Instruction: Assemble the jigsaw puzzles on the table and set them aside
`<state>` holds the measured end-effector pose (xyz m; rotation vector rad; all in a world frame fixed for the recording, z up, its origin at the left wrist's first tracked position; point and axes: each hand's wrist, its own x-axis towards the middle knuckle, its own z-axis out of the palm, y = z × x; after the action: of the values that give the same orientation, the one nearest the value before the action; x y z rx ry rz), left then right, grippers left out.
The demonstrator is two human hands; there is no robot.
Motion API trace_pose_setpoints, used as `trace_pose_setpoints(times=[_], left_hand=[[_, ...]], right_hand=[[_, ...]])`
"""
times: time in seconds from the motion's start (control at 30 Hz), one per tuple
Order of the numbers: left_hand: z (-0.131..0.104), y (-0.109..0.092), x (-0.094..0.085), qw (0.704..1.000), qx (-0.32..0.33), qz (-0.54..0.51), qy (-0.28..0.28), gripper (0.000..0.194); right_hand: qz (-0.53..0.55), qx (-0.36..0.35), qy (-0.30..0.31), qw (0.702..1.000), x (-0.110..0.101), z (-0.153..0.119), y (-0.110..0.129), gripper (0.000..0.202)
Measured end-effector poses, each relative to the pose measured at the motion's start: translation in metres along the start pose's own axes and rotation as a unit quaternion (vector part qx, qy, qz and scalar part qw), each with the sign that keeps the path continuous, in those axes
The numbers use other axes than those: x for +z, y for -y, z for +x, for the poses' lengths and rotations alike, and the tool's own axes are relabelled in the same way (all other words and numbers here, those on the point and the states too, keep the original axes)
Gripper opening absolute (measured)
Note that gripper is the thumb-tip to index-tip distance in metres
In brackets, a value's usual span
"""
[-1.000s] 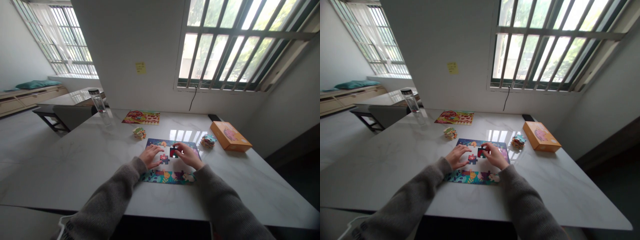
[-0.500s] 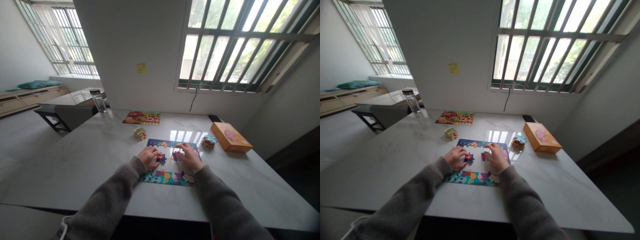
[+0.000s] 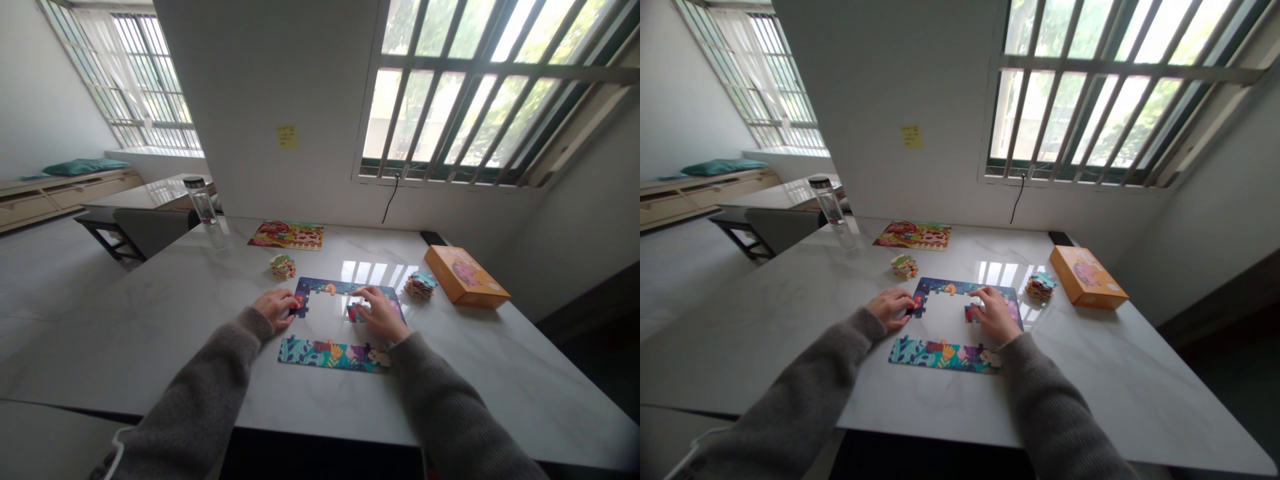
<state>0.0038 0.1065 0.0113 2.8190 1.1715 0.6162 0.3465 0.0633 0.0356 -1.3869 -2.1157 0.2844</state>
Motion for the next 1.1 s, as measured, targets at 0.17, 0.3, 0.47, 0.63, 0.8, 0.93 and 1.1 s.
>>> trace_pose_setpoints(times=[0.17,0.3,0.47,0.63,0.8,0.93,1.1], left_hand=[[0.002,-0.011,-0.004,1.0,-0.005,-0.02,-0.006,0.027],[0.003,-0.02,-0.006,0.999,-0.002,-0.043,-0.003,0.031],[0.003,-0.019,-0.003,0.997,0.013,-0.074,-0.007,0.026],[0.004,-0.017,0.0,0.996,0.024,-0.081,-0.013,0.023],[0.004,-0.021,-0.003,0.998,0.001,-0.062,0.002,0.023],[0.007,-0.028,-0.005,0.999,0.003,-0.047,-0.017,0.026],[0.018,-0.052,-0.004,0.994,0.039,-0.06,-0.087,0.024]], right_hand=[[-0.063,-0.002,0.042,0.997,0.002,-0.001,-0.002,0.027],[-0.111,0.012,0.074,0.991,0.003,-0.004,-0.001,0.031],[-0.126,0.021,0.088,0.988,0.002,-0.006,0.001,0.037],[-0.13,0.025,0.1,0.986,0.0,-0.007,0.002,0.038],[-0.13,0.037,0.105,0.985,0.0,-0.006,0.002,0.038],[-0.092,0.031,0.104,0.99,0.0,-0.005,-0.002,0.034],[0.084,0.037,0.096,0.991,0.003,-0.002,0.003,0.025]])
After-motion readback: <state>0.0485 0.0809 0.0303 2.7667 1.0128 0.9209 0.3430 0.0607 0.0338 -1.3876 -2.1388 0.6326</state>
